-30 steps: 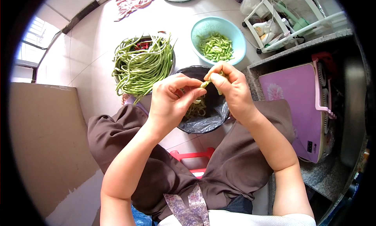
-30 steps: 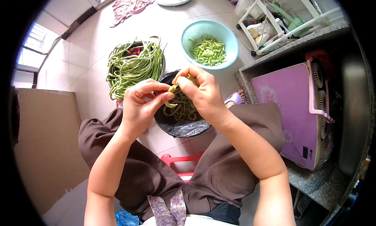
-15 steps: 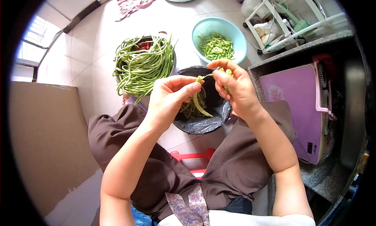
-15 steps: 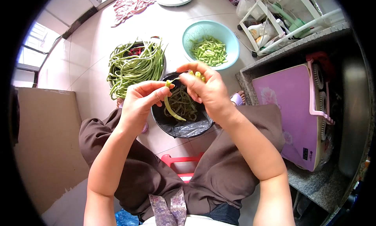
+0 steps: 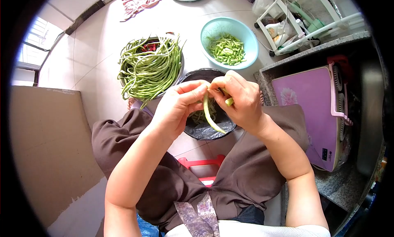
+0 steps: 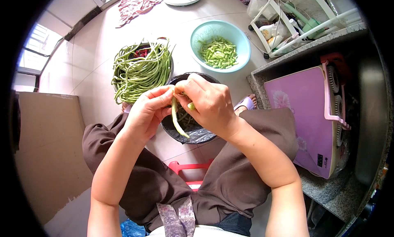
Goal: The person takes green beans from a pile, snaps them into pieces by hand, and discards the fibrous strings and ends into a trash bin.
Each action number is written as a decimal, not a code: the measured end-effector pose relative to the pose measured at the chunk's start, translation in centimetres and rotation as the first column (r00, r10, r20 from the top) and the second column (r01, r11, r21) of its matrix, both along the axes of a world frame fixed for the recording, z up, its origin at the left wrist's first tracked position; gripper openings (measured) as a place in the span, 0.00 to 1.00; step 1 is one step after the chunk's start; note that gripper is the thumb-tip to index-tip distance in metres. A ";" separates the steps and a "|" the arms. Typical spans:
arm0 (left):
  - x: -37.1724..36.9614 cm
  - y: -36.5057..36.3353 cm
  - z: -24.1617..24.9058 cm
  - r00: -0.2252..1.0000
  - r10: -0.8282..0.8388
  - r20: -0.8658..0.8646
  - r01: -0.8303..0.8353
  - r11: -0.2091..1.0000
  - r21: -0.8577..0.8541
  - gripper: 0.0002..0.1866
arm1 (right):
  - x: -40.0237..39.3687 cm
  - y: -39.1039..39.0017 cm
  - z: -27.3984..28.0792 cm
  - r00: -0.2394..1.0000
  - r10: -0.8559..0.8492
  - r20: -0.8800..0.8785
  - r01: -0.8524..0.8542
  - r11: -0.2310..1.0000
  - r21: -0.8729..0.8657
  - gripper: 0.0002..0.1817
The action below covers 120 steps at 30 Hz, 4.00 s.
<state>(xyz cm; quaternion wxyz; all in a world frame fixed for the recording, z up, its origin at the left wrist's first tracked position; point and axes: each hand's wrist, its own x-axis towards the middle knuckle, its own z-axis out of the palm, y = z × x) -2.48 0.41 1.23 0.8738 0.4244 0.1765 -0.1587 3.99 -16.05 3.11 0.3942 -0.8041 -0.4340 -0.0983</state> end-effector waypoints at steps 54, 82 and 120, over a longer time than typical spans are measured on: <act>0.5 1.8 0.4 0.943 -0.332 -0.032 0.252 0.648 0.718 0.12 | 0.4 -1.4 -0.8 0.951 0.250 0.185 -0.138 0.873 -0.468 0.03; 0.5 -0.5 -0.1 0.946 0.020 0.323 -0.198 0.825 0.530 0.09 | 0.6 -0.2 -0.8 0.451 0.260 -0.854 0.189 0.907 0.376 0.06; 0.4 -0.1 0.4 0.990 -0.076 0.118 0.042 0.963 0.268 0.13 | 0.9 -0.7 -0.8 0.138 0.370 -0.919 0.181 0.903 0.390 0.09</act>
